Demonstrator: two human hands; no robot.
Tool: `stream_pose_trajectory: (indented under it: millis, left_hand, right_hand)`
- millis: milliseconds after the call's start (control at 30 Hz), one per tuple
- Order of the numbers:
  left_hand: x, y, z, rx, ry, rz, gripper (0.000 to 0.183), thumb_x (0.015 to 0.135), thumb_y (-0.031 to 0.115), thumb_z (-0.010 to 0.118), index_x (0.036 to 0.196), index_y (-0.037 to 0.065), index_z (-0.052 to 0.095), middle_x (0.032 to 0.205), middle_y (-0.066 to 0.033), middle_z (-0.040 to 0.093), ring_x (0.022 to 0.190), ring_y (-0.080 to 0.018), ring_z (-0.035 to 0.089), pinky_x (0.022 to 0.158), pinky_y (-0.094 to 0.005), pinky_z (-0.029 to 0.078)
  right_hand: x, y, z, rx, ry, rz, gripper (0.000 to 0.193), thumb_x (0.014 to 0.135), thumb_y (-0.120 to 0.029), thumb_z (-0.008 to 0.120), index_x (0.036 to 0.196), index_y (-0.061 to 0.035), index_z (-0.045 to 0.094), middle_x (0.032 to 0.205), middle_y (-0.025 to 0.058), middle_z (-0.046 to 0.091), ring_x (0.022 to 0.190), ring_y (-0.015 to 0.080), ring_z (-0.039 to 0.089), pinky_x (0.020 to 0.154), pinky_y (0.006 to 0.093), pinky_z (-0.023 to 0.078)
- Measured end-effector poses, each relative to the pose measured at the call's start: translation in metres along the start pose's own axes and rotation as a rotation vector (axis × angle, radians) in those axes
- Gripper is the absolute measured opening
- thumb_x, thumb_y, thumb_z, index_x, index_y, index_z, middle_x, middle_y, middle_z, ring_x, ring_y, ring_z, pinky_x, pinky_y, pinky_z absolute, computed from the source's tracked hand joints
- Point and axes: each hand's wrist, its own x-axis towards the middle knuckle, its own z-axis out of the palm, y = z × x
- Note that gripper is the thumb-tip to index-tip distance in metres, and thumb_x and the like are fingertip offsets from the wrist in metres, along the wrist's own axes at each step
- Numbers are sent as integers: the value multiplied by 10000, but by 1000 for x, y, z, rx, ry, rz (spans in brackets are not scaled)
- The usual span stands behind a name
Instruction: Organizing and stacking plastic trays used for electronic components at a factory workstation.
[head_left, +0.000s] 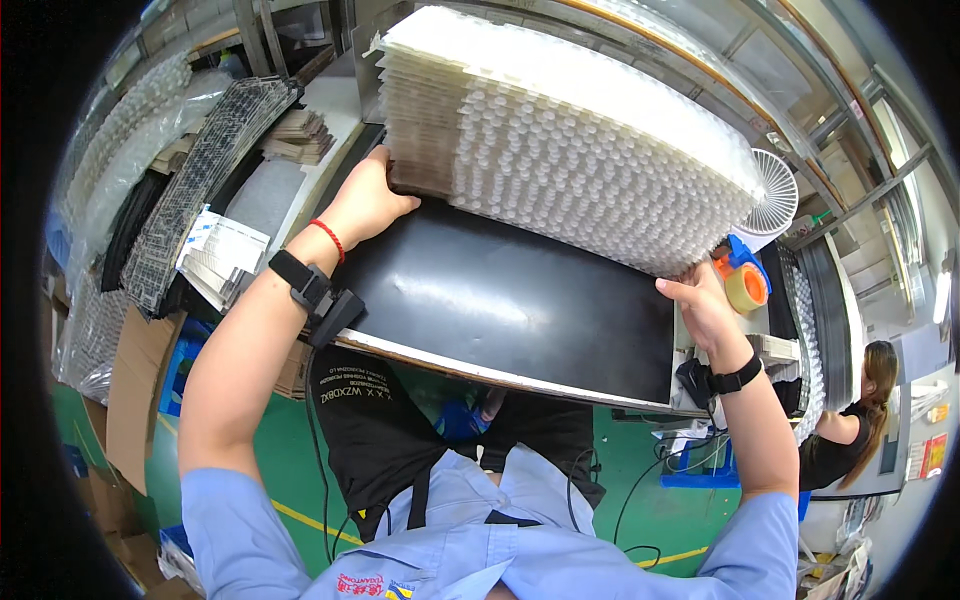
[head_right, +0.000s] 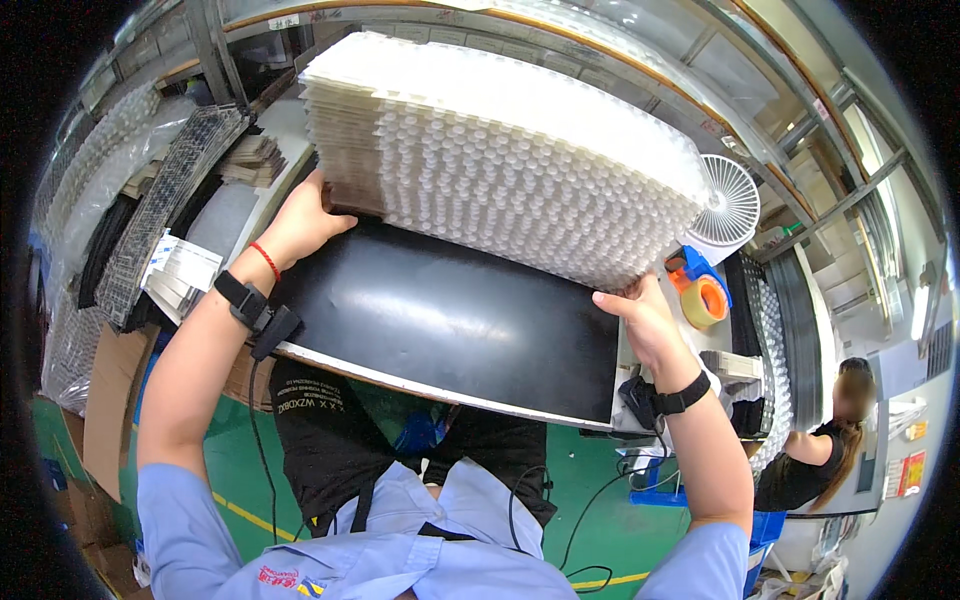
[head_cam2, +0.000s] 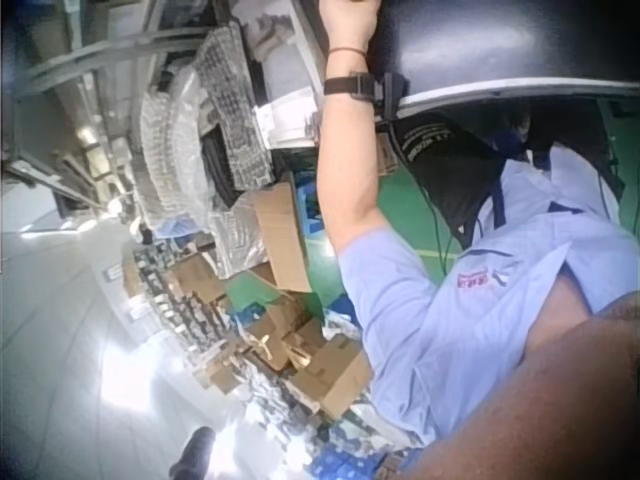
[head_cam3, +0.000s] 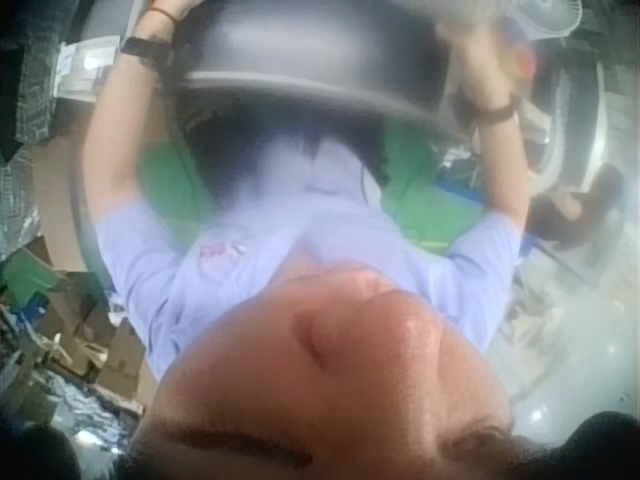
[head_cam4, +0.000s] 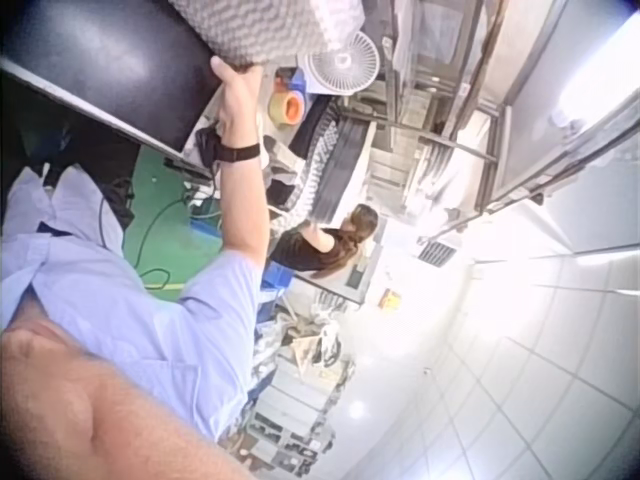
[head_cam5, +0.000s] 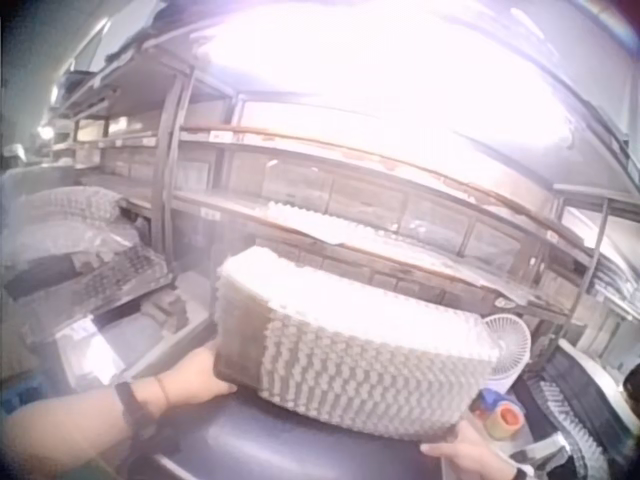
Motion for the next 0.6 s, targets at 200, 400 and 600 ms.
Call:
stream_pose_trajectory:
  millis: [200, 400, 600]
  left_hand:
    - [5, -1, -10, -61, -108, -14, 507, 757, 20, 653, 1215, -101, 472, 1200, -220, 585, 1140, -292, 566, 985, -332, 425]
    - [21, -23, -46, -35, -36, -72, 533, 842, 54, 500, 1351, -74, 411, 1339, -245, 499, 1262, -300, 482, 1067, -341, 357]
    - [61, -10, -77, 296, 37, 107, 427, 871, 97, 526, 1282, -16, 502, 1282, -226, 549, 1222, -328, 511, 1040, -377, 395]
  right_hand:
    - [-1, -3, 0, -12, 11, 4, 804, 729, 28, 712, 1396, 40, 264, 1415, 148, 393, 1329, 250, 358, 1117, 360, 240]
    - [-23, -17, 0, 58, 143, 25, 715, 840, -82, 636, 1445, 12, 267, 1435, 123, 375, 1339, 236, 339, 1113, 355, 224]
    - [-105, -41, 39, 289, 343, -133, 705, 863, -134, 611, 1460, -4, 258, 1367, 120, 402, 1226, 212, 416, 1048, 355, 303]
